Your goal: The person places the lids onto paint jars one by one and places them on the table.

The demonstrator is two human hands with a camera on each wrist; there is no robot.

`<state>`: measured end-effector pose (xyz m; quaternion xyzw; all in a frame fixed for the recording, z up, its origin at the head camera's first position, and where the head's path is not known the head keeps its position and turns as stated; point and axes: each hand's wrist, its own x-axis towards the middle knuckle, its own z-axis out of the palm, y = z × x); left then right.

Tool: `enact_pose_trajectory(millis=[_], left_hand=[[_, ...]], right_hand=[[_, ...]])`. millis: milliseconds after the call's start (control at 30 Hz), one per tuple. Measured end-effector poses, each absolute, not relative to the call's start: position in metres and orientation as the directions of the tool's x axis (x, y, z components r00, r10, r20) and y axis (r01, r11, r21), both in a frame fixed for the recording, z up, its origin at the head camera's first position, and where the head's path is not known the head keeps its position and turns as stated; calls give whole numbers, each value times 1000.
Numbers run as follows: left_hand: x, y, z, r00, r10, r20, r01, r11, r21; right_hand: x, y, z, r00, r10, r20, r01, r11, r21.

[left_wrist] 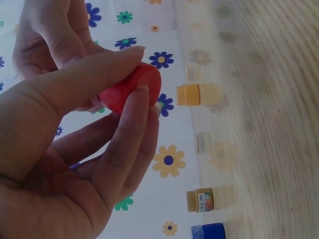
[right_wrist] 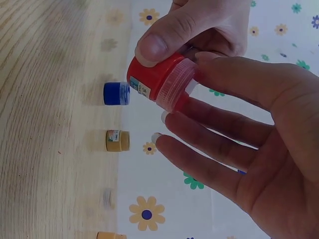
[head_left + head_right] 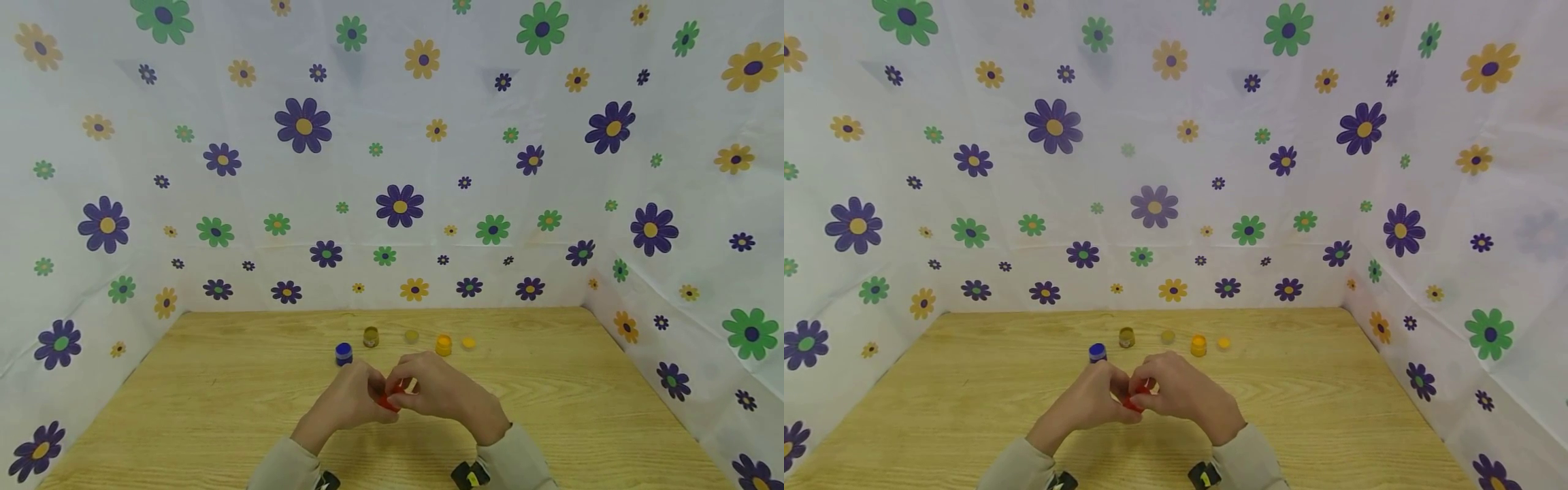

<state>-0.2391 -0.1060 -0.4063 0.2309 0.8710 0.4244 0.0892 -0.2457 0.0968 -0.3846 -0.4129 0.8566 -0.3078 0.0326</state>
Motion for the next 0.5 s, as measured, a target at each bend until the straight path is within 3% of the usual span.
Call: enact_pose_trajectory(millis=[500], left_hand=[[-239, -106, -406, -878, 478, 27, 316, 535, 783]], right_hand=[[-245, 101, -382, -636, -748, 192, -690, 439, -575]])
